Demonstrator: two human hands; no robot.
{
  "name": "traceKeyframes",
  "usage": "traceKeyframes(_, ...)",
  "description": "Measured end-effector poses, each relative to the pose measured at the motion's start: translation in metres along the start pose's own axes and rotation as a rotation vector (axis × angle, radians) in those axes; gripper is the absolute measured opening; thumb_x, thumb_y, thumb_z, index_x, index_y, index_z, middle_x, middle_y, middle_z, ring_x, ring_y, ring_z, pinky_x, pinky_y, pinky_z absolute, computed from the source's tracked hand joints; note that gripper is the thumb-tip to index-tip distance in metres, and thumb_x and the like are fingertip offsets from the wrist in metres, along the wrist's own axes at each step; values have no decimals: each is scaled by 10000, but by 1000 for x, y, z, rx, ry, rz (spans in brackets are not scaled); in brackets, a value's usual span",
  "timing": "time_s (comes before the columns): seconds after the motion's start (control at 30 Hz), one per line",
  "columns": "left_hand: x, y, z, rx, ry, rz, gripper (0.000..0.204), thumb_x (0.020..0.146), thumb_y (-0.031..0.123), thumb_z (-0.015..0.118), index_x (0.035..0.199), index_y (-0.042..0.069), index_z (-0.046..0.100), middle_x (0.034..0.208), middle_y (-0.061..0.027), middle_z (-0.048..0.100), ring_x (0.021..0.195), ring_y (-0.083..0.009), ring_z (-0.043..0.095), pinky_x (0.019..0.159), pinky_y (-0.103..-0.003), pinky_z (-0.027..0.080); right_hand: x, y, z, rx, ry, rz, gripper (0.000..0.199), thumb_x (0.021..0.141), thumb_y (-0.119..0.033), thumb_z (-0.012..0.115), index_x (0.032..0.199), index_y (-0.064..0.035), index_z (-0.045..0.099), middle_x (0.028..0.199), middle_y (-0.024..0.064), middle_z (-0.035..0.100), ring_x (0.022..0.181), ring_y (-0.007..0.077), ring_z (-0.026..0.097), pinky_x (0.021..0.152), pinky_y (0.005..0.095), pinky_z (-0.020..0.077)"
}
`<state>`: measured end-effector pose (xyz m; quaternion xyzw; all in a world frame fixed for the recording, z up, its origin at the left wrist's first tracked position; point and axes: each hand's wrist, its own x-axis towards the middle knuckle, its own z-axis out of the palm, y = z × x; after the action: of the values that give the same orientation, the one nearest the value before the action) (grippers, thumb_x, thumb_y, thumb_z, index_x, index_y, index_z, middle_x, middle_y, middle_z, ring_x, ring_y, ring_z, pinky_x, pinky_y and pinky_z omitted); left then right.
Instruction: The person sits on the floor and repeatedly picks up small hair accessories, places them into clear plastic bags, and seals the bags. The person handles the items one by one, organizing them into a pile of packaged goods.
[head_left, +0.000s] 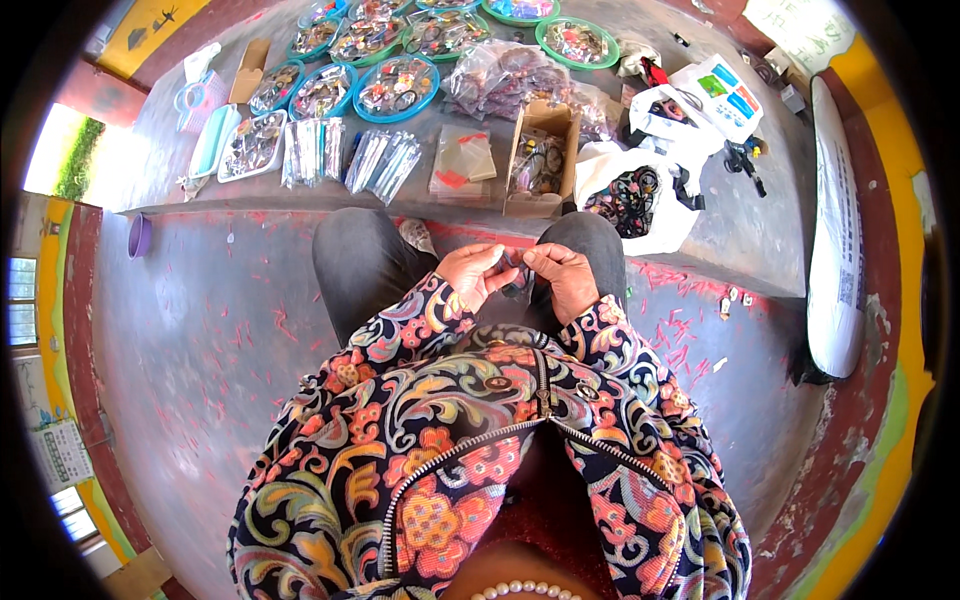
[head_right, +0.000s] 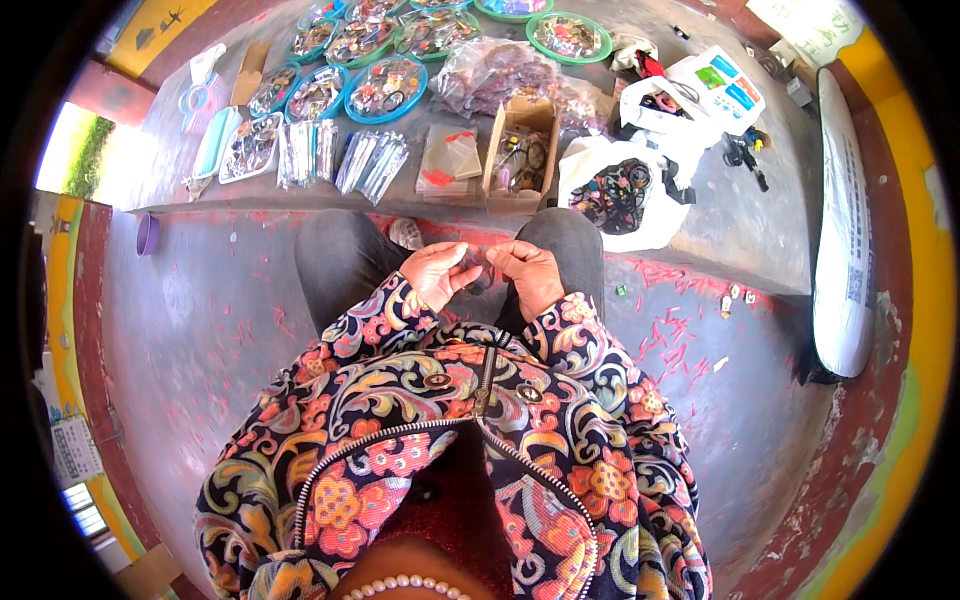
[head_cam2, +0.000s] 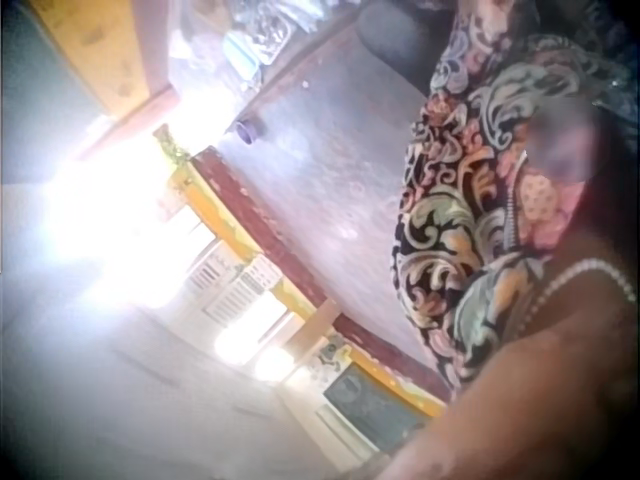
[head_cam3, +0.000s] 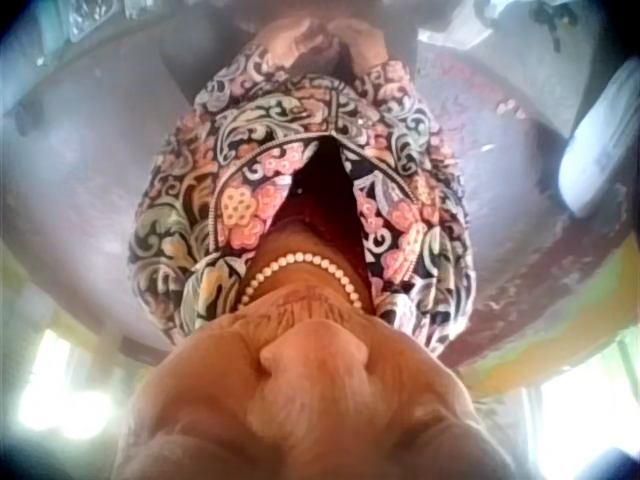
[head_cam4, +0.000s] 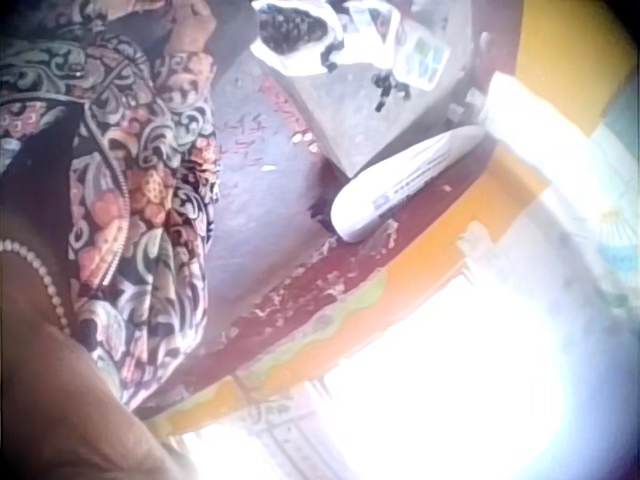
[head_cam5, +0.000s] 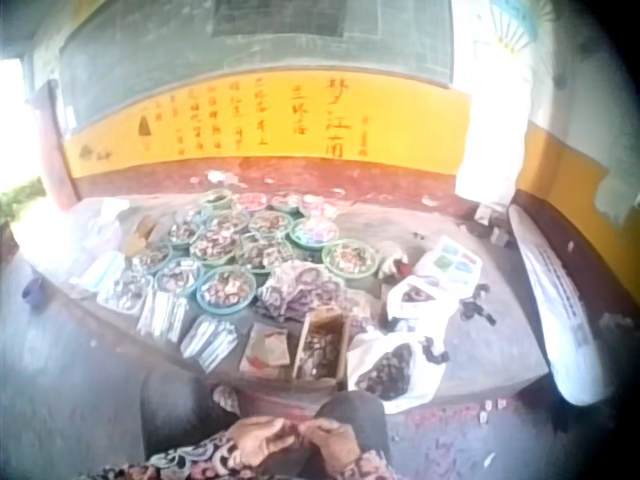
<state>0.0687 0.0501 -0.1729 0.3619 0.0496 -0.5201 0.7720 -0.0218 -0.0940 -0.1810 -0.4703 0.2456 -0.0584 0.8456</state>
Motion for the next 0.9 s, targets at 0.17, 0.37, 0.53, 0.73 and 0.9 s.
traceKeyframes(0.17, 0, 2, 1, 13, 23, -6, 127, 842, 89, 522, 914, -7, 564, 911, -68, 582, 847, -174, 576, 771, -301, 507, 1, 2, -3, 38, 1, 37, 59, 746, -91, 649, 753, -34, 635, 636, -21, 566, 567, 49, 443, 546, 184, 343)
traceKeyframes(0.37, -1, -1, 12, 125, 126, 53, 129, 839, 80, 525, 918, -12, 567, 919, -82, 588, 850, -169, 579, 762, -291, 504, -2, -4, 3, 26, 2, 34, 59, 747, -90, 645, 756, -32, 641, 647, -13, 580, 566, 49, 446, 540, 183, 342)
traceKeyframes(0.53, -2, 0, 11, 107, 165, 16, 107, 832, 65, 534, 895, -10, 578, 905, -83, 591, 845, -151, 580, 742, -250, 503, -2, -2, 3, -5, 12, -5, 58, 739, -86, 653, 746, -30, 642, 632, -19, 571, 557, 43, 429, 533, 180, 329)
traceKeyframes(0.73, 1, -3, 4, -16, 110, 62, 124, 829, 69, 541, 900, -28, 574, 904, -97, 591, 844, -148, 580, 746, -217, 498, -1, -1, 3, -31, 13, -20, 67, 736, -94, 662, 753, -31, 644, 614, -36, 550, 545, 37, 408, 518, 180, 317)
traceKeyframes(0.9, 2, -3, 4, -86, 41, 54, 131, 826, 67, 543, 892, -43, 569, 906, -114, 590, 839, -157, 582, 755, -213, 498, -3, -6, 6, -94, 32, 1, 80, 753, -117, 649, 735, -41, 633, 667, -30, 580, 574, 33, 435, 537, 176, 331)
